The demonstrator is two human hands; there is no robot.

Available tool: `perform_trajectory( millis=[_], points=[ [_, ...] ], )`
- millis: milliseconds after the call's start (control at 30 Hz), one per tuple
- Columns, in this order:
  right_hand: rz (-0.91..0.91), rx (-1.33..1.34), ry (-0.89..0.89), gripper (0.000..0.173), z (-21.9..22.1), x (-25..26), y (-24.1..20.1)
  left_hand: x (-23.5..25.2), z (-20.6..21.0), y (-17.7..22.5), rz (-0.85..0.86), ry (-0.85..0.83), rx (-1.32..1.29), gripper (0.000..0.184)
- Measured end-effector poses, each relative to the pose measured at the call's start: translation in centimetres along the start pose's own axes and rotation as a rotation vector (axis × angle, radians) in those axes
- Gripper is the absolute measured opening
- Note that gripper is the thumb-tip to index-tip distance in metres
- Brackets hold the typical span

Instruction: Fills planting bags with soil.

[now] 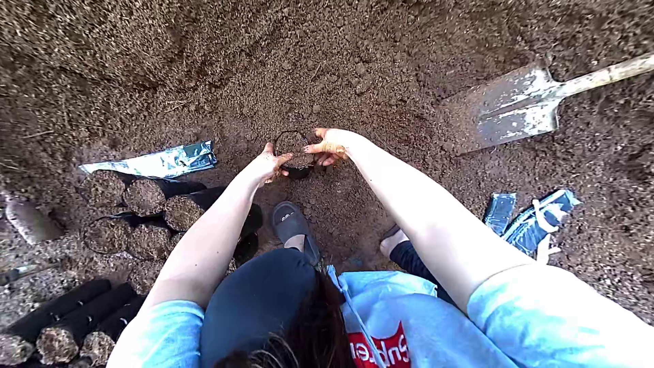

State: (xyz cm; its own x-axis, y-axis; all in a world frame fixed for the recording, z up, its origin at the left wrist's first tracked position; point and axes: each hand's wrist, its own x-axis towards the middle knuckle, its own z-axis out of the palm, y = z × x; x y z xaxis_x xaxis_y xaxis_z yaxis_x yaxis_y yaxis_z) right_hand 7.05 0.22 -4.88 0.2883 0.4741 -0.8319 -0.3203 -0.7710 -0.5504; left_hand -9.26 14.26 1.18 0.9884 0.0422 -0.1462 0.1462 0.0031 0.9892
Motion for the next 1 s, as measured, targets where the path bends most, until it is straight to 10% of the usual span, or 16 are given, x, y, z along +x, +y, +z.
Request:
perform_trajectory(
  millis=[133, 367, 733, 1000],
  points=[
    [0.003, -0.254, 0.038, 0.066, 0.7, 0.1, -1.3, 3.9, -2.1, -5.9, -0.854, 0.071, 0.251, 0.067],
    [-0.159, -0.773, 0.235, 0.05, 2.3, -1.4, -1.9, 4.1, -2.4, -4.8, -0.885, 0.046, 0.155, 0.069],
    [-0.21, -0.788, 0.096, 0.06, 0.3, -2.3, -2.4, 4.8, -1.8, -4.7, -0.813, 0.176, 0.325, 0.059],
    [-0.076, -0.595, -0.069, 0.065, 0.8, 0.8, -6.4, 2.2, -0.6, -4.5, -0.83, 0.347, -0.179, 0.038]
  ],
)
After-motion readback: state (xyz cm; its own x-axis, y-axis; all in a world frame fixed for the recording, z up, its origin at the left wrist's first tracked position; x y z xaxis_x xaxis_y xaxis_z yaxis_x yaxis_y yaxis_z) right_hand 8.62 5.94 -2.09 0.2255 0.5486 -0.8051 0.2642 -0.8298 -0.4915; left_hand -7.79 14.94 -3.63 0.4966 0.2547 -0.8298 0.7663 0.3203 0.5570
